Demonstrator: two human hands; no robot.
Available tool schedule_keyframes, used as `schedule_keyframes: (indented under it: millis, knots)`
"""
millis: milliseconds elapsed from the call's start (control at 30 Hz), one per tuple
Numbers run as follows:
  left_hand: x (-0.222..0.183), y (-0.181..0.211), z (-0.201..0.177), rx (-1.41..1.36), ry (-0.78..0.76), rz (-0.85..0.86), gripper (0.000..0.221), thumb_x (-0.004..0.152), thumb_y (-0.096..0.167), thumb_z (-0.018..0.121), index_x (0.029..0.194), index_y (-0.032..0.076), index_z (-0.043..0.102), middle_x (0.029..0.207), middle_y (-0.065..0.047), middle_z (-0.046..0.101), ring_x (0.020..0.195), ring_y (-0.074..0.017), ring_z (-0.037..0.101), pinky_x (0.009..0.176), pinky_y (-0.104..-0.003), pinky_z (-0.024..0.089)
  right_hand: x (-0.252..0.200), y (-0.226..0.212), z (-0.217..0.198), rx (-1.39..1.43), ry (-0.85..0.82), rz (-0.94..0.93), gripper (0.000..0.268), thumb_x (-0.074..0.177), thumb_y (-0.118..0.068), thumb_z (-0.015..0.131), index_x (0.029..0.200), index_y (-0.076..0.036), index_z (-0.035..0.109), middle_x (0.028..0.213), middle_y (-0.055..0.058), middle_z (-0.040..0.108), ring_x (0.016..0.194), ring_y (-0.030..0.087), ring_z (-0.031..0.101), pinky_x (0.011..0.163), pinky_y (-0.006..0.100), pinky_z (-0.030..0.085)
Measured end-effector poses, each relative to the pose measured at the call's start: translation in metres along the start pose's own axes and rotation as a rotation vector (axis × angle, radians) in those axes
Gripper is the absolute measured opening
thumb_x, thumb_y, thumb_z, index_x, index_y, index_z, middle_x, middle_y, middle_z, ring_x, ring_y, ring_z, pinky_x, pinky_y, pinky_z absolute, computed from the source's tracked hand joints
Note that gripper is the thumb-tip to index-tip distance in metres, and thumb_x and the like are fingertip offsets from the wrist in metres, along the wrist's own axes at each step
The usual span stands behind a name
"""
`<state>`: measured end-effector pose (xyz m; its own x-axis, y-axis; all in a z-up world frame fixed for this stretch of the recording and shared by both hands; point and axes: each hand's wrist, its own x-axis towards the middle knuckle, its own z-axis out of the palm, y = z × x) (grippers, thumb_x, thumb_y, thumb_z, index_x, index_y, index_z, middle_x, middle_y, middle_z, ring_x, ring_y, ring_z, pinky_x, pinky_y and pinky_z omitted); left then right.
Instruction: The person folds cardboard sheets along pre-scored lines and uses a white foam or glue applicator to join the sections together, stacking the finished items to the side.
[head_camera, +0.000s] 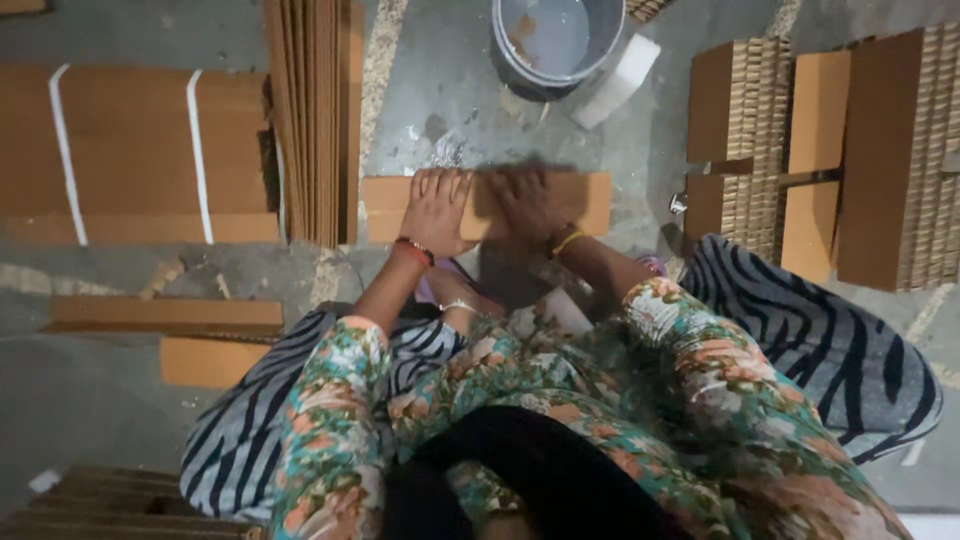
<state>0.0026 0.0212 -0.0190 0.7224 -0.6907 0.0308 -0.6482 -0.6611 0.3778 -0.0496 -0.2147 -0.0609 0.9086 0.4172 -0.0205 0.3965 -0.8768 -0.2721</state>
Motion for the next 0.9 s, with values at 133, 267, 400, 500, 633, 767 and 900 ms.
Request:
schedule_keyframes:
  millis: [133, 267, 400, 500, 633, 767, 900]
  knots:
    - [-0.005, 0.003, -0.004, 0.019, 0.027, 0.01, 0.112, 0.061, 0.057, 0.084, 0.148, -0.001, 0.045, 0.141, -0.021, 0.05, 0.136, -0.0385, 0.042, 0.119, -0.058, 0.023, 0.003, -0.017, -0.036, 0.013, 0.122, -0.07, 0.104, 0.074, -0.062, 0.074, 0.151, -0.001, 0.038, 0.141, 0.023, 0.047, 0.136, 0.04, 0.044, 0.114, 0.06, 0.03]
    - [-0.01, -0.021, -0.011, 0.062, -0.031, 0.043, 0.107, 0.064, 0.068, 0.082, 0.141, 0.002, 0.048, 0.143, -0.021, 0.049, 0.14, -0.0385, 0.041, 0.12, -0.062, 0.018, -0.009, -0.015, -0.061, 0.085, 0.119, -0.104, 0.096, 0.086, -0.061, 0.076, 0.151, 0.001, 0.042, 0.148, 0.027, 0.045, 0.131, 0.044, 0.045, 0.113, 0.06, 0.032]
    - [-0.04, -0.053, -0.033, 0.019, 0.032, 0.05, 0.123, 0.058, 0.074, 0.076, 0.149, -0.001, 0.042, 0.145, -0.023, 0.049, 0.139, -0.0392, 0.041, 0.118, -0.063, 0.016, -0.042, 0.025, -0.071, -0.374, 0.121, -0.043, 0.098, 0.074, -0.052, 0.08, 0.152, -0.004, 0.044, 0.152, 0.016, 0.049, 0.142, 0.034, 0.047, 0.116, 0.058, 0.031]
    - [-0.044, -0.056, -0.033, 0.124, 0.103, 0.037, 0.119, 0.065, 0.078, 0.073, 0.147, -0.002, 0.042, 0.141, -0.023, 0.051, 0.136, -0.0386, 0.044, 0.117, -0.064, 0.02, -0.054, 0.033, -0.079, -0.21, 0.102, -0.01, 0.106, 0.065, -0.055, 0.082, 0.147, 0.001, 0.046, 0.148, 0.02, 0.049, 0.137, 0.038, 0.047, 0.113, 0.059, 0.032]
    - [-0.046, -0.061, -0.03, 0.051, 0.156, 0.066, 0.113, 0.071, 0.079, 0.07, 0.148, -0.001, 0.045, 0.136, -0.021, 0.054, 0.131, -0.039, 0.049, 0.114, -0.06, 0.027, -0.049, 0.03, -0.084, 0.024, 0.105, 0.059, 0.107, 0.064, -0.057, 0.086, 0.15, -0.007, 0.046, 0.141, 0.016, 0.051, 0.134, 0.037, 0.048, 0.114, 0.056, 0.033]
    - [-0.041, -0.063, -0.031, -0.006, 0.21, 0.114, 0.11, 0.073, 0.079, 0.07, 0.144, -0.002, 0.049, 0.134, -0.022, 0.056, 0.126, -0.0392, 0.051, 0.111, -0.059, 0.032, -0.045, 0.04, -0.08, -0.012, -0.029, 0.099, 0.129, 0.033, -0.051, 0.086, 0.147, -0.006, 0.044, 0.142, 0.018, 0.052, 0.13, 0.039, 0.048, 0.111, 0.055, 0.034]
    - [-0.036, -0.059, -0.039, -0.001, 0.311, 0.153, 0.106, 0.073, 0.074, 0.074, 0.144, -0.002, 0.051, 0.134, -0.021, 0.057, 0.125, -0.0387, 0.053, 0.111, -0.058, 0.035, -0.053, 0.055, -0.055, -0.034, 0.064, 0.035, 0.121, 0.047, -0.056, 0.086, 0.15, -0.007, 0.044, 0.145, 0.019, 0.052, 0.133, 0.038, 0.048, 0.113, 0.058, 0.033]
